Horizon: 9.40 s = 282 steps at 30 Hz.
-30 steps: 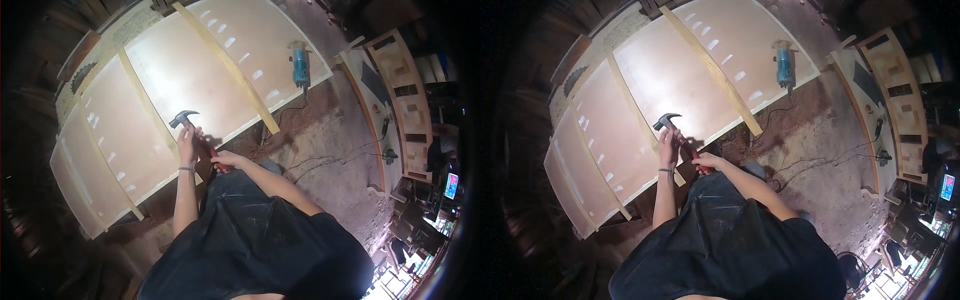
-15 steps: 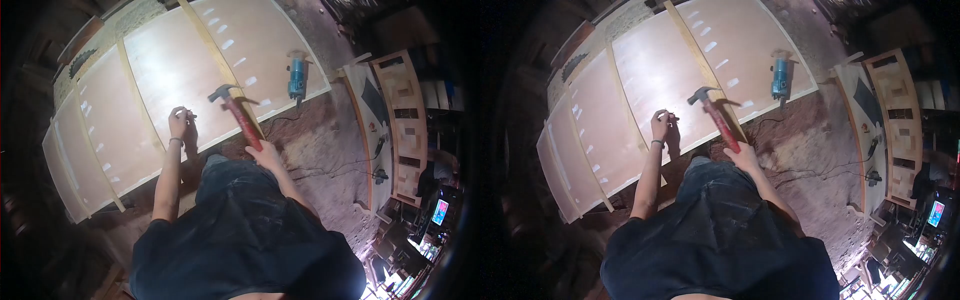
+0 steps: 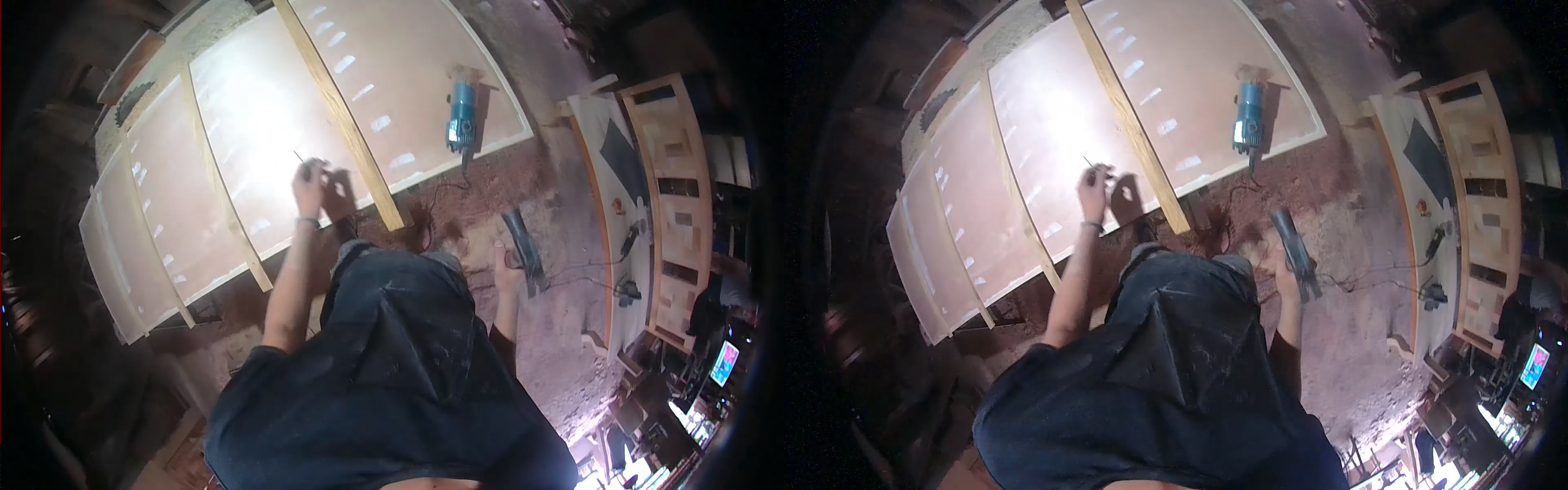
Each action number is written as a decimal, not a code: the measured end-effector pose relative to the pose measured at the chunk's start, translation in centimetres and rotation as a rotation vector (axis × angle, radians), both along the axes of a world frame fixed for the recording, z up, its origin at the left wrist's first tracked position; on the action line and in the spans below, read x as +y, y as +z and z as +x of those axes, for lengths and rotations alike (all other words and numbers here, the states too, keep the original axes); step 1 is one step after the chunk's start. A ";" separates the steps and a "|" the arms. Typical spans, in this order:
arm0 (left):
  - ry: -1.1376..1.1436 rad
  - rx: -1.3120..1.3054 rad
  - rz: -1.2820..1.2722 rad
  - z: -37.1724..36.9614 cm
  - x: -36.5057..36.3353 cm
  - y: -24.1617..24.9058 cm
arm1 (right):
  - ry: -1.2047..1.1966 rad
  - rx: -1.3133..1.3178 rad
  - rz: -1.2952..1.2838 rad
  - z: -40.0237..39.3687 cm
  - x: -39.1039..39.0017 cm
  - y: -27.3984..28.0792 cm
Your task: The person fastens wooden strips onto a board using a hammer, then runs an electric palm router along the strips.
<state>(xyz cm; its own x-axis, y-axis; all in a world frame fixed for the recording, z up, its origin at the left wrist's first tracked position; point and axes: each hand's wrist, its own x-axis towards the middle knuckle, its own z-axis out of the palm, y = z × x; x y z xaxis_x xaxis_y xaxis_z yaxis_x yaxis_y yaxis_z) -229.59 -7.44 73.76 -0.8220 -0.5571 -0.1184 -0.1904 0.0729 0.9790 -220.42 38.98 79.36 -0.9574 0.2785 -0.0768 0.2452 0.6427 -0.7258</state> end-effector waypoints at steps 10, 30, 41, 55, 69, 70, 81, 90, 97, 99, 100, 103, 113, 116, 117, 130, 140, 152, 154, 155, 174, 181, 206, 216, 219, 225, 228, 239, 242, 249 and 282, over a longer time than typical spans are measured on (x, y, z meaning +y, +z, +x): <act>-0.183 -0.049 0.125 5.0 9.4 -4.4 | 0.244 -0.035 -0.081 -4.4 -3.8 0.0; -0.255 -0.099 -0.114 4.8 9.1 -4.4 | 0.457 0.033 -0.187 -8.0 -10.6 3.4; -0.320 -0.068 -0.392 4.3 9.5 -4.5 | 0.456 -0.011 -0.157 -6.2 -12.1 3.6; -0.435 0.010 -0.516 4.2 8.8 -4.2 | 0.658 0.035 -0.091 -6.3 -11.3 2.2; -0.493 0.110 -0.614 4.4 8.2 -4.7 | 0.611 -0.290 0.021 -4.7 -11.3 -0.2; -0.493 0.103 -0.616 4.3 8.3 -4.8 | 0.602 -0.326 0.050 -4.7 -11.3 -0.2; -0.498 0.103 -0.638 4.4 8.2 -5.0 | 0.554 -0.396 0.020 -4.3 -11.9 0.4; -0.506 0.102 -0.649 4.3 8.0 -4.9 | 0.630 -0.410 0.109 -3.8 -11.5 -1.4; -0.500 0.129 -0.625 4.4 8.2 -4.8 | 0.629 -0.432 0.110 -4.5 -11.9 -1.6; -0.506 0.129 -0.624 4.0 8.0 -4.9 | 0.641 -0.405 0.080 -4.8 -11.9 -1.5; -0.512 0.127 -0.620 4.1 7.9 -4.8 | 0.648 -0.399 0.065 -4.4 -11.8 -1.3; -0.518 0.130 -0.613 4.2 7.8 -4.7 | 0.653 -0.377 0.023 -3.9 -11.8 -1.5; -0.233 -0.206 -0.276 5.5 9.5 -2.4 | 0.429 -0.305 -0.002 -6.2 -11.5 -4.7; -0.263 -0.562 0.053 7.5 9.6 -6.4 | 0.377 -0.395 0.044 -7.3 -10.8 -6.6; -0.301 -0.512 0.215 7.6 9.7 -6.8 | 0.384 -0.392 0.024 -7.5 -10.7 -6.8; -0.307 -0.259 0.780 6.9 12.0 -7.6 | 0.420 -0.440 0.002 -7.6 -10.4 -8.1; -0.392 -0.271 0.647 7.0 11.3 -8.9 | 0.445 -0.467 0.003 -8.1 -9.9 -8.3; -0.391 -0.324 0.620 6.4 11.0 -6.0 | 0.400 -0.486 -0.009 -8.3 -9.4 -10.1; -0.409 -0.361 0.661 6.4 10.6 -6.8 | 0.396 -0.500 0.001 -8.5 -9.4 -10.0; -0.420 -0.380 0.680 6.4 10.4 -7.2 | 0.394 -0.504 0.005 -8.6 -9.5 -10.0; -0.351 -0.450 0.740 5.4 10.9 -4.8 | 0.378 -0.564 -0.038 -8.6 -9.4 -10.6; -0.264 -0.428 0.889 5.6 11.1 -6.5 | 0.358 -0.522 -0.004 -8.3 -9.6 -10.6; -0.211 -0.378 0.938 6.2 11.9 -7.8 | 0.354 -0.547 0.002 -8.3 -8.9 -12.9; -0.190 -0.398 0.918 6.0 12.2 -5.6 | 0.336 -0.611 0.013 -8.5 -9.0 -12.9; -0.202 -0.388 0.914 6.0 12.1 -5.6 | 0.344 -0.589 0.023 -8.5 -9.0 -12.8; -0.210 -0.376 0.928 6.3 11.7 -7.1 | 0.347 -0.588 0.028 -8.6 -8.9 -12.7; -0.189 -0.392 0.930 6.2 11.7 -7.0 | 0.347 -0.592 0.032 -8.6 -8.8 -13.4; -0.196 -0.377 0.935 6.0 12.1 -5.5 | 0.355 -0.651 0.037 -9.2 -9.2 -10.9; -0.205 -0.363 0.949 6.0 12.2 -6.1 | 0.345 -0.623 0.045 -8.8 -9.0 -12.1; -0.244 -0.327 1.003 6.0 12.2 -6.1 | 0.367 -0.635 0.006 -9.0 -9.2 -10.8; -0.236 -0.396 0.910 5.9 12.3 -5.8 | 0.348 -0.615 0.023 -8.8 -8.6 -13.8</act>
